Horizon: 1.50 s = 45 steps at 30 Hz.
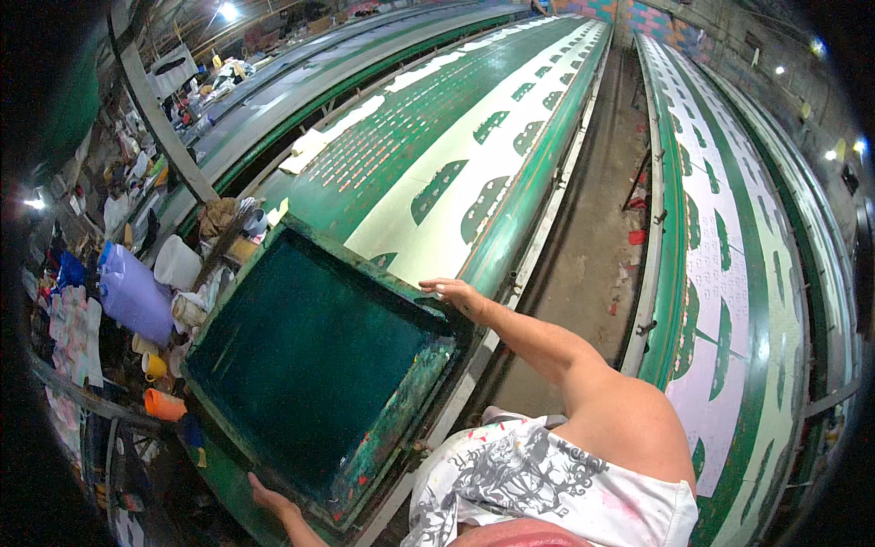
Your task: The person uses a squeegee to pull green ink across a screen printing frame, repeatedly applying ink to a patterned surface on a long table. The person lifts and repositions the screen between strokes to continue printing along the length of the table.
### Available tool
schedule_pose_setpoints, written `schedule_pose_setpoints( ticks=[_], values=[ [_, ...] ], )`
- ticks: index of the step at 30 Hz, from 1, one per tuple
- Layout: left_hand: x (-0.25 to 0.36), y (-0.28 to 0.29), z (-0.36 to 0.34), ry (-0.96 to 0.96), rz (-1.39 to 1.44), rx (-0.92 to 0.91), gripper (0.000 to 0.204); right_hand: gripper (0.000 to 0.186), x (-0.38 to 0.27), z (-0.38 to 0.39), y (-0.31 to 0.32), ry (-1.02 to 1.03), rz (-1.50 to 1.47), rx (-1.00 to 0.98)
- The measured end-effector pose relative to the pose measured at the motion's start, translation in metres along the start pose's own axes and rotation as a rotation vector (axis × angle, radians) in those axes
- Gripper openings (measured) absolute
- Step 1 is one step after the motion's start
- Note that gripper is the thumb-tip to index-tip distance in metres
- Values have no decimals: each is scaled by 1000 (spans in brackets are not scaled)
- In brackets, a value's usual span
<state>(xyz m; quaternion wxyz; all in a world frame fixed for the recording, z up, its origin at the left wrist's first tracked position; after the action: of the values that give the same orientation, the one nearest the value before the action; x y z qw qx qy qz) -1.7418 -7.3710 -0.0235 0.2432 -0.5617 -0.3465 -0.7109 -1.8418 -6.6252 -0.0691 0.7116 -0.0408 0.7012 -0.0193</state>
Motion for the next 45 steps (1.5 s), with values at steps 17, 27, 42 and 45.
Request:
schedule_pose_setpoints(
  ticks=[17,27,42,45],
  values=[
    [-6,-4,-11,-21,-65,-92,76,61,-33,13,51,-31,-30,269],
    [-20,-14,-44,-109,-413,-70,68,28,-99,87,-170,677,819,-459],
    [44,-25,-1,-663,-927,-123,40,45,-43,124,-282,961,1351,-605],
    [38,-18,-9,-574,-903,-142,40,43,-42,115,-285,957,1437,-568]
  ],
)
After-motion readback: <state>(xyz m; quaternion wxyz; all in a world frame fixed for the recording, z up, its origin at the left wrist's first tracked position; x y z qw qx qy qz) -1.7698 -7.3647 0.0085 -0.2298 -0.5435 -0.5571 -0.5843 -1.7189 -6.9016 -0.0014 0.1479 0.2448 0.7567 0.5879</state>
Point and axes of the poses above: each hand's wrist, its own z-axis away from the middle knuckle, its own y-axis out of the back of the hand, x = y × z, the point moved 9 cm from there along -z, towards the middle knuckle, and after that the axes turned 12 degrees about z, right-handed, at the moved point
